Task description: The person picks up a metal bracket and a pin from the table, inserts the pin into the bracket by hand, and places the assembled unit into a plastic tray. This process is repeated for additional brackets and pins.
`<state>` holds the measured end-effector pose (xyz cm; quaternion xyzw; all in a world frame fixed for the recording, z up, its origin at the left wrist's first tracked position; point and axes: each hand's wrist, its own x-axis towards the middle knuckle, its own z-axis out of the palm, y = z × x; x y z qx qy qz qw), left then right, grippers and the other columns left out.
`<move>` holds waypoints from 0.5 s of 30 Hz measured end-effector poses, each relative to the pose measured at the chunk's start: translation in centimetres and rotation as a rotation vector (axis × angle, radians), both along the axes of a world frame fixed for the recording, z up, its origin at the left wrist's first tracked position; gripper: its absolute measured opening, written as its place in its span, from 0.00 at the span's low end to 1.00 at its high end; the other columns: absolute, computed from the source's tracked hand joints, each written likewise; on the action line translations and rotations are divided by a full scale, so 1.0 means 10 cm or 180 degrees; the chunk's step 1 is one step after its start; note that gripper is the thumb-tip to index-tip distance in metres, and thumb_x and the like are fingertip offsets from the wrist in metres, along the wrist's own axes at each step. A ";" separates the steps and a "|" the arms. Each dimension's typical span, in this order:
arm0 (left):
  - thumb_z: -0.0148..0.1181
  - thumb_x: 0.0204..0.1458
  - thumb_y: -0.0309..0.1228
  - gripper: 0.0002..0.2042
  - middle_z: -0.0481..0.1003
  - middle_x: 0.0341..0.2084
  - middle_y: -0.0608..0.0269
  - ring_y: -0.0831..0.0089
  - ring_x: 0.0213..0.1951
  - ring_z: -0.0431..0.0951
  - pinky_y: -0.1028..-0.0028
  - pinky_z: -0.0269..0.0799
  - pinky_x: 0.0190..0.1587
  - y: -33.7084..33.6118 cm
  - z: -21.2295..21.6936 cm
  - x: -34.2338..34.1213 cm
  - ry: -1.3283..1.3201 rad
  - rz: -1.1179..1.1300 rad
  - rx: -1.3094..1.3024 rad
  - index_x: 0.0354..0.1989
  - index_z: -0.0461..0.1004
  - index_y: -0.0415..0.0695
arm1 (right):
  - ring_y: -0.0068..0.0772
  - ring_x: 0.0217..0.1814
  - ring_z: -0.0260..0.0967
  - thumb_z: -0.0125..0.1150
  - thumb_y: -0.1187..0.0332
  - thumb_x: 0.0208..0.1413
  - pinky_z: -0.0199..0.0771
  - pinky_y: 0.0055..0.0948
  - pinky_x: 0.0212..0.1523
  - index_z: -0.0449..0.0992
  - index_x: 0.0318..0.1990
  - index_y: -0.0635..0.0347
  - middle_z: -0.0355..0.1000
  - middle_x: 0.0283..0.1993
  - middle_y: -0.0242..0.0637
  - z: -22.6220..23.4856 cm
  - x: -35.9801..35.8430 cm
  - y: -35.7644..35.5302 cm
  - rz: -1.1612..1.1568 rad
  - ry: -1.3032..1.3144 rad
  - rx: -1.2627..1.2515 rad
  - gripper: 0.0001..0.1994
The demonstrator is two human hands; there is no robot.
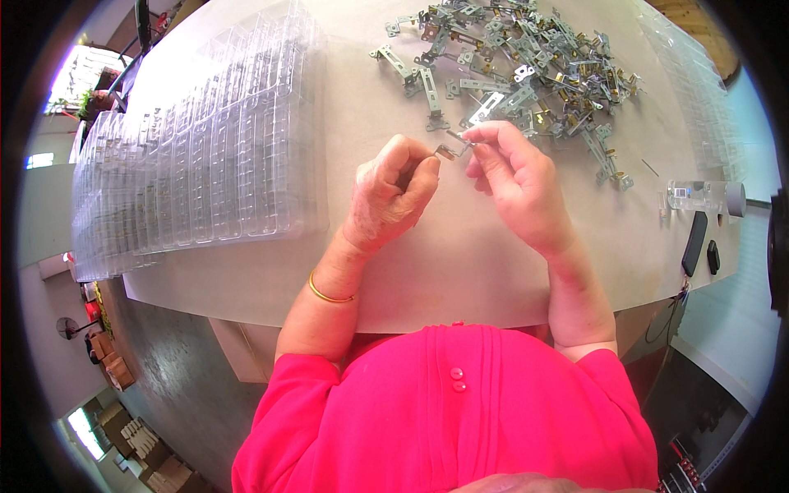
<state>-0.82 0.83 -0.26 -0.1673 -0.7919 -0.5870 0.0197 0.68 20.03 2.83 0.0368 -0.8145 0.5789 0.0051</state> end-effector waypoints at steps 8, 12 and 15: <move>0.57 0.59 0.22 0.03 0.70 0.18 0.73 0.88 0.22 0.64 0.81 0.60 0.23 -0.04 0.04 0.00 -0.0450 -0.0349 0.0080 0.33 0.72 0.39 | 0.19 0.32 0.72 0.51 0.67 0.69 0.75 0.23 0.35 0.77 0.50 0.62 0.76 0.34 0.32 0.02 -0.09 0.20 0.0505 -0.1295 -0.1605 0.12; 0.58 0.59 0.22 0.03 0.70 0.19 0.74 0.90 0.21 0.63 0.82 0.57 0.22 -0.05 0.07 0.01 -0.0751 -0.0615 0.0226 0.32 0.72 0.39 | 0.19 0.31 0.71 0.54 0.64 0.68 0.74 0.22 0.34 0.78 0.46 0.62 0.76 0.34 0.30 0.03 -0.12 0.23 0.0688 -0.1494 -0.1612 0.12; 0.58 0.58 0.22 0.03 0.69 0.19 0.74 0.90 0.21 0.63 0.81 0.57 0.22 -0.05 0.10 0.02 -0.0841 -0.0843 0.0225 0.32 0.72 0.39 | 0.19 0.32 0.70 0.56 0.63 0.67 0.72 0.22 0.35 0.78 0.41 0.60 0.75 0.33 0.29 0.01 -0.12 0.25 0.0830 -0.1574 -0.1520 0.10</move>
